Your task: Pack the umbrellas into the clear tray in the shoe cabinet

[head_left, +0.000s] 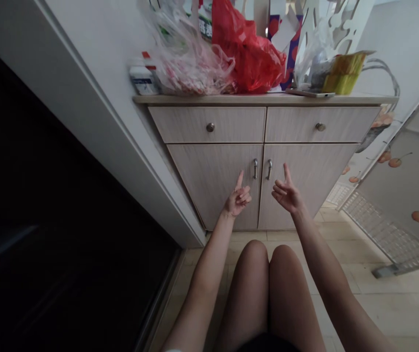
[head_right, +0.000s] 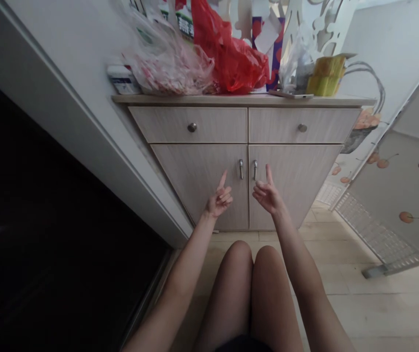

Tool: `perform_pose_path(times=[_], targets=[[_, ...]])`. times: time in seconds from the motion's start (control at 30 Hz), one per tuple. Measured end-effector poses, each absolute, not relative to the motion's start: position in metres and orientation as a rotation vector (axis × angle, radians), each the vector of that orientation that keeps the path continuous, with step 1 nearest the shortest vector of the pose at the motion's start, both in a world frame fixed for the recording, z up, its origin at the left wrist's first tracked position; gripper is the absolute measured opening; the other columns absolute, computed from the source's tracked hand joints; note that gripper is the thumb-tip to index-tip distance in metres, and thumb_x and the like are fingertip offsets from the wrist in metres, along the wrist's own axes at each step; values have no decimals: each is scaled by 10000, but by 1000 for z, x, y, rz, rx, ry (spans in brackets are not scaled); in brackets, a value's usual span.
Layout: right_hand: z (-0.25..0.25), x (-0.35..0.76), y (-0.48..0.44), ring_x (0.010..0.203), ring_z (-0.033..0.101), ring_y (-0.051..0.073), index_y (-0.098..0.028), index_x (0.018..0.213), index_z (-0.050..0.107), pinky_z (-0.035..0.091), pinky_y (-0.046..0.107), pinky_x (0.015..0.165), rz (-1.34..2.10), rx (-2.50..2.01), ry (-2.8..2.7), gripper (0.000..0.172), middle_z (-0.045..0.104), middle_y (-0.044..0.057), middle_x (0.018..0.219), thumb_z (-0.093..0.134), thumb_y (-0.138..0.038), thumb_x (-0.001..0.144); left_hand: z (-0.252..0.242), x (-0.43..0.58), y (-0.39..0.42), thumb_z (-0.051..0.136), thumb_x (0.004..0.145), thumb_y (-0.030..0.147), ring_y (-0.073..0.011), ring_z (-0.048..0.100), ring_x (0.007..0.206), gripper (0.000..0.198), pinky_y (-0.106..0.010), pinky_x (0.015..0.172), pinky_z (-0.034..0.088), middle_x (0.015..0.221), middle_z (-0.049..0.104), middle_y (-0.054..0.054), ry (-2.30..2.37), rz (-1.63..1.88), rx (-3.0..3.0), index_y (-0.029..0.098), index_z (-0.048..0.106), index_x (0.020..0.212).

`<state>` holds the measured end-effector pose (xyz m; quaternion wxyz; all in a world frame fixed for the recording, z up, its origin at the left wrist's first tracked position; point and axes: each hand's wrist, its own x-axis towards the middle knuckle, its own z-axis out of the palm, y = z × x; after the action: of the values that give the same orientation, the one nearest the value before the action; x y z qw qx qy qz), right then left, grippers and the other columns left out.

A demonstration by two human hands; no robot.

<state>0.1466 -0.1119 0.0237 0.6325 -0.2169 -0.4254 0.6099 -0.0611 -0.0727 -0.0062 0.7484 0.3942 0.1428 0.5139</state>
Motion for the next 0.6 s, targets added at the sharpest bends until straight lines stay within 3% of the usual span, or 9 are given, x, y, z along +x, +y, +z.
perform_pose_path(times=[0.13, 0.6], targets=[[17, 143, -118, 488, 206, 101, -422, 1437, 393, 236, 232, 495, 1451, -427, -973, 821, 236, -110, 589, 680, -264, 684, -17, -47, -79, 628, 868, 211, -38, 146, 374, 719, -184, 439, 230, 544, 295, 124, 190, 1176, 802, 348, 329, 1507], [7, 142, -119, 482, 166, 87, -450, 1464, 344, 193, 216, 496, 1551, -313, -952, 955, 252, -121, 582, 738, -260, 614, -15, -32, -83, 548, 925, 240, -63, 60, 405, 571, -211, 436, 209, 551, 190, 117, 307, 1218, 786, 330, 405, 1471]])
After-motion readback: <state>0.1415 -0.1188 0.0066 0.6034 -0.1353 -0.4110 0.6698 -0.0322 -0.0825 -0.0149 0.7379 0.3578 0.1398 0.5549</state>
